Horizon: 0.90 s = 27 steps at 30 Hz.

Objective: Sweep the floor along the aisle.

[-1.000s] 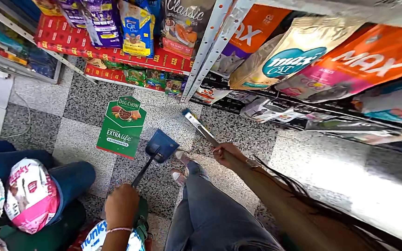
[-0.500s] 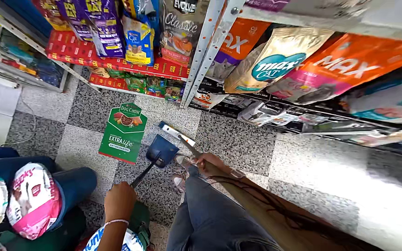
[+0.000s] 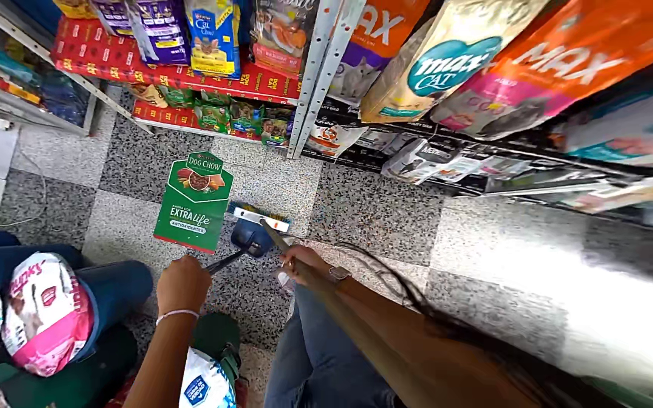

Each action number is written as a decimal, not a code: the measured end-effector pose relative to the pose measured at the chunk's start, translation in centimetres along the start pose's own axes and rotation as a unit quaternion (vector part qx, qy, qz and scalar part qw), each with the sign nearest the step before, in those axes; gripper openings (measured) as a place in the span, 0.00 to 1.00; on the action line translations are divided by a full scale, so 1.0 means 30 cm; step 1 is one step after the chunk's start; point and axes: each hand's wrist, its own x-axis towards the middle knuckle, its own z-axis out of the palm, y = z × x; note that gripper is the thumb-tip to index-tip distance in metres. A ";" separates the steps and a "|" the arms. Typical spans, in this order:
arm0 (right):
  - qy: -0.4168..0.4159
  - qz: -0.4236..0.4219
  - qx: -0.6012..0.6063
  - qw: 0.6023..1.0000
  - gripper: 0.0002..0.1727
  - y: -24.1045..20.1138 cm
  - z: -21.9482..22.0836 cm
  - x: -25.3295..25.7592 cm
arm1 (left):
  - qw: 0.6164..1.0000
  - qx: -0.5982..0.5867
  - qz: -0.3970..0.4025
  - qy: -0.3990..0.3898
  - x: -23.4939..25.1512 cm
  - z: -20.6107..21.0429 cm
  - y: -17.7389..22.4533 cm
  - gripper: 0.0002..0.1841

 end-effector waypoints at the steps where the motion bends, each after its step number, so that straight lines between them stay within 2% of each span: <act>1: -0.007 0.002 0.017 1.000 0.05 0.000 -0.010 -0.027 | 1.000 -0.004 0.003 0.003 -0.007 0.008 -0.020 0.15; 4: -0.050 -0.020 0.033 0.998 0.09 -0.024 -0.108 -0.131 | 0.999 -0.020 0.024 0.006 -0.021 0.043 -0.113 0.18; 8: 0.008 -0.083 0.050 0.995 0.07 -0.041 -0.269 -0.233 | 0.997 -0.051 0.047 0.022 -0.032 0.101 -0.252 0.17; 13: 0.026 -0.127 0.205 0.970 0.08 -0.010 -0.520 -0.245 | 0.994 -0.062 0.067 0.059 -0.110 0.150 -0.361 0.14; 16: 0.059 -0.136 0.333 0.931 0.08 0.021 -0.615 -0.258 | 0.991 -0.054 0.095 0.073 -0.151 0.176 -0.413 0.14; 19: 0.082 -0.143 0.381 0.910 0.08 0.070 -0.688 -0.262 | 0.993 -0.039 0.098 0.059 -0.176 0.200 -0.407 0.15; 23: 0.096 -0.150 0.394 0.901 0.09 0.168 -0.755 -0.203 | 0.994 0.017 0.109 0.028 -0.135 0.217 -0.343 0.16; 27: 0.114 -0.125 0.397 0.902 0.09 0.233 -0.685 -0.139 | 0.990 0.054 0.123 0.035 -0.067 0.169 -0.279 0.15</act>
